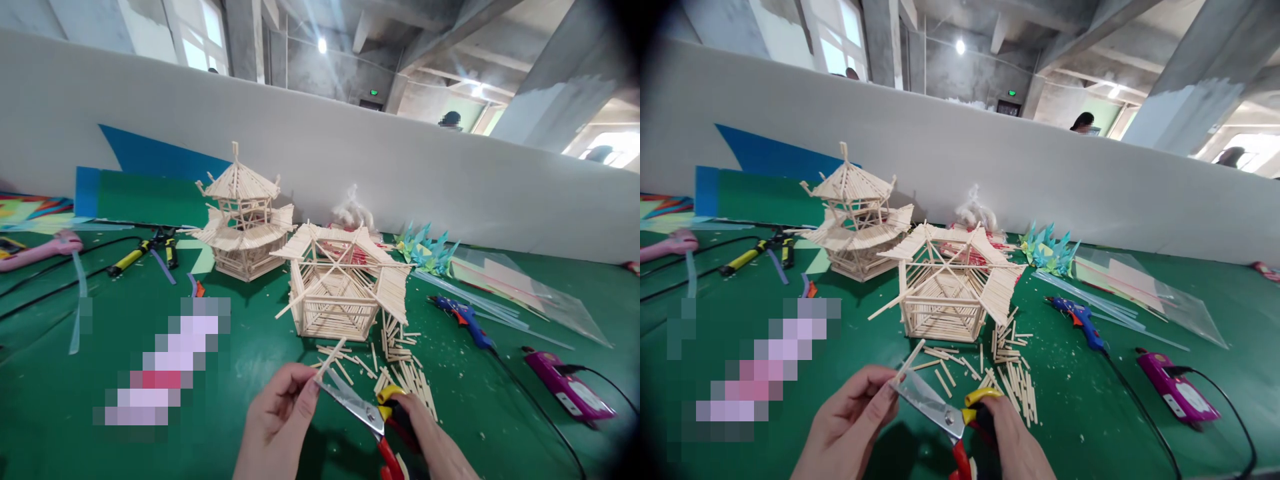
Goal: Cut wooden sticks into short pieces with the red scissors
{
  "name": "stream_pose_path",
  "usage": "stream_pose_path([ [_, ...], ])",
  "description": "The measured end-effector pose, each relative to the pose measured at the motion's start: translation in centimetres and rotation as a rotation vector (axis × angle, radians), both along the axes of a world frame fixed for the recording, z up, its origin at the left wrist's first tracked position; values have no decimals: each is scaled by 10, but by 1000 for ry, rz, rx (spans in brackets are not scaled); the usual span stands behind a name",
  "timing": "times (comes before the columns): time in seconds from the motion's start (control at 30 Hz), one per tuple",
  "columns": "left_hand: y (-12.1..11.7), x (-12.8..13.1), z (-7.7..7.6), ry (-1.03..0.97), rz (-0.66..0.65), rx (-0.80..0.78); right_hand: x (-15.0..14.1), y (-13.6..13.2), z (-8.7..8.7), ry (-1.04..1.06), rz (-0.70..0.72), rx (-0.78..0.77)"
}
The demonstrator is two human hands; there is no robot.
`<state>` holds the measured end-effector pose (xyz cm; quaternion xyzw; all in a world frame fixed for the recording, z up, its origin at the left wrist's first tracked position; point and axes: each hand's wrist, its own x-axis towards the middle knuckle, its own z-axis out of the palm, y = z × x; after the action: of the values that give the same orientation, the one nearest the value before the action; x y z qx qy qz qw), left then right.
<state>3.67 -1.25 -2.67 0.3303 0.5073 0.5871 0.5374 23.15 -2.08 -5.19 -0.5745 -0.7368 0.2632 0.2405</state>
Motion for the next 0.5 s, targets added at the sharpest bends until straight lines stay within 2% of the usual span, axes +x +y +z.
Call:
stream_pose_path([
  [0.23,-3,7,3,118,-55,70,-4,4,3,58,26,7],
  [0.5,-3,7,2,167,-79,112,-4,1,-1,43,-10,-159],
])
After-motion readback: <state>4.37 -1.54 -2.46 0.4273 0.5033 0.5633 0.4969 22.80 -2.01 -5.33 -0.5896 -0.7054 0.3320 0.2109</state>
